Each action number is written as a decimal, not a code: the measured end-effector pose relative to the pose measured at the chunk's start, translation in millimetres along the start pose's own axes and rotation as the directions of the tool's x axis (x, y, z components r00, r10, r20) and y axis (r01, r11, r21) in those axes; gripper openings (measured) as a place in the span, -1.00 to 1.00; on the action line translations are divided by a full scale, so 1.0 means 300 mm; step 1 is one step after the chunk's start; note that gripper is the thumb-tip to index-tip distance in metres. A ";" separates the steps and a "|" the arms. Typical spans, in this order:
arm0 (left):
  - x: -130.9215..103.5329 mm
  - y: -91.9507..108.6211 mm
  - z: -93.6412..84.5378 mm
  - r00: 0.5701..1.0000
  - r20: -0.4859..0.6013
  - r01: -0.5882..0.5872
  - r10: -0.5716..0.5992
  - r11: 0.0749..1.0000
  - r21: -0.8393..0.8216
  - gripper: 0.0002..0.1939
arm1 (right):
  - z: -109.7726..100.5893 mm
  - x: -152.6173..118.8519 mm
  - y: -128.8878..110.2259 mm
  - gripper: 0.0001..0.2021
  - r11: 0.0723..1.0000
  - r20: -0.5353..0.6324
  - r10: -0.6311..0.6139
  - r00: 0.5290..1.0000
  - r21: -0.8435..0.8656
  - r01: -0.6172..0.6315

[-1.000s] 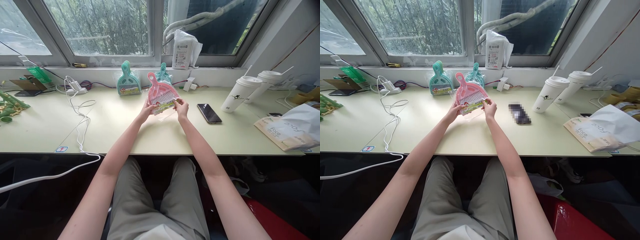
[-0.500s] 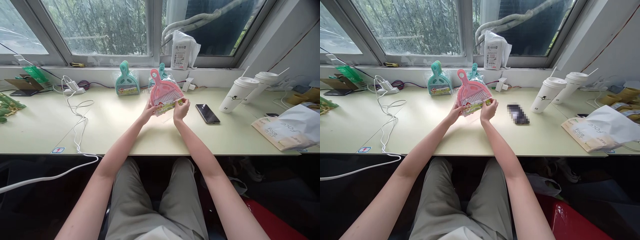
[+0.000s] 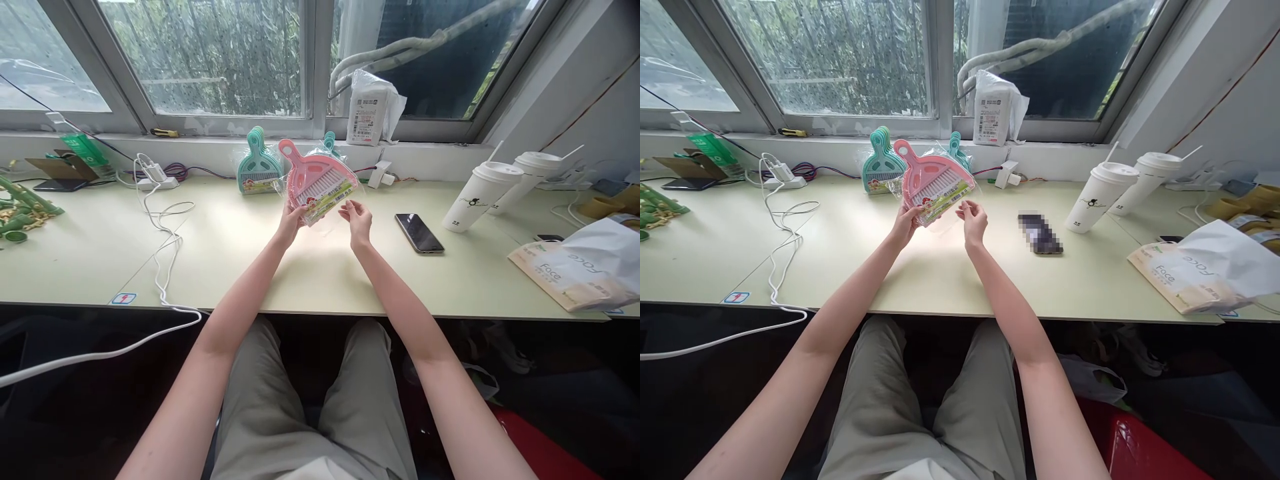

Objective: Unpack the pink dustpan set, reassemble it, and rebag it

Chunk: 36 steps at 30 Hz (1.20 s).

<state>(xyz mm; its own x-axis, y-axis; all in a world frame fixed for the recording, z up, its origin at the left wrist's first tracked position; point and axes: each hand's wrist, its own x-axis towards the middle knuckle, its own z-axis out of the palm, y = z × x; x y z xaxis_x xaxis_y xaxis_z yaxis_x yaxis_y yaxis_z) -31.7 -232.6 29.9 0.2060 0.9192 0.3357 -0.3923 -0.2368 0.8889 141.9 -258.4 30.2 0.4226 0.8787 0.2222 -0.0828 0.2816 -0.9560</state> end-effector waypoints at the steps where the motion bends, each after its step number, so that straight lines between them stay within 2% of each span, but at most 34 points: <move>1: -0.001 0.002 0.000 1.000 -0.003 -0.002 0.002 1.000 0.002 -0.12 | 0.001 0.000 -0.001 -0.58 1.000 0.049 0.016 0.999 0.020 -0.017; 4: -0.003 0.004 0.002 1.000 0.017 0.001 -0.001 1.000 0.007 -0.13 | 0.002 0.004 -0.001 -0.56 0.998 0.118 0.019 0.993 0.060 -0.027; 10: -0.001 -0.006 -0.003 0.998 0.059 0.034 -0.035 0.999 0.018 -0.11 | -0.008 0.025 0.010 -0.54 0.999 0.063 0.023 0.998 0.025 -0.024; 17: -0.017 0.003 0.014 0.993 0.104 0.049 -0.052 0.998 0.024 -0.09 | -0.015 0.032 0.010 -0.58 0.986 0.048 0.057 0.997 0.151 -0.064; 19: -0.023 0.012 0.020 0.994 0.097 0.050 -0.052 0.999 0.021 -0.09 | -0.016 0.033 0.010 -0.57 0.985 0.075 0.050 0.996 0.161 -0.061; 23: -0.026 0.019 0.022 0.997 0.068 0.040 -0.042 0.999 0.031 -0.07 | -0.012 0.025 0.010 -0.55 0.980 0.234 0.049 0.971 0.179 -0.092; 25: -0.026 0.017 0.021 0.997 0.068 0.044 -0.047 0.998 0.045 -0.06 | -0.005 0.016 0.014 -0.51 0.973 0.267 0.070 0.961 0.194 -0.125; 29: -0.033 0.020 0.024 0.993 0.096 0.054 -0.063 0.994 0.093 -0.05 | 0.005 0.006 0.027 -0.49 0.964 0.213 0.099 0.972 0.222 -0.147; 36: -0.047 0.041 0.034 0.987 0.134 0.067 -0.086 0.988 0.137 -0.09 | 0.002 0.005 0.025 -0.49 0.969 0.188 0.091 0.978 0.208 -0.131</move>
<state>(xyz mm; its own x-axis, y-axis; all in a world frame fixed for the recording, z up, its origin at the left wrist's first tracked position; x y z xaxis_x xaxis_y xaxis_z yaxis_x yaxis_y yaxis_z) -30.4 -251.7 39.5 0.3571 0.8855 0.2973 -0.2507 -0.2157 0.9437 141.4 -254.7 23.6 0.2357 0.9576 0.1660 -0.3232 0.2383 -0.9158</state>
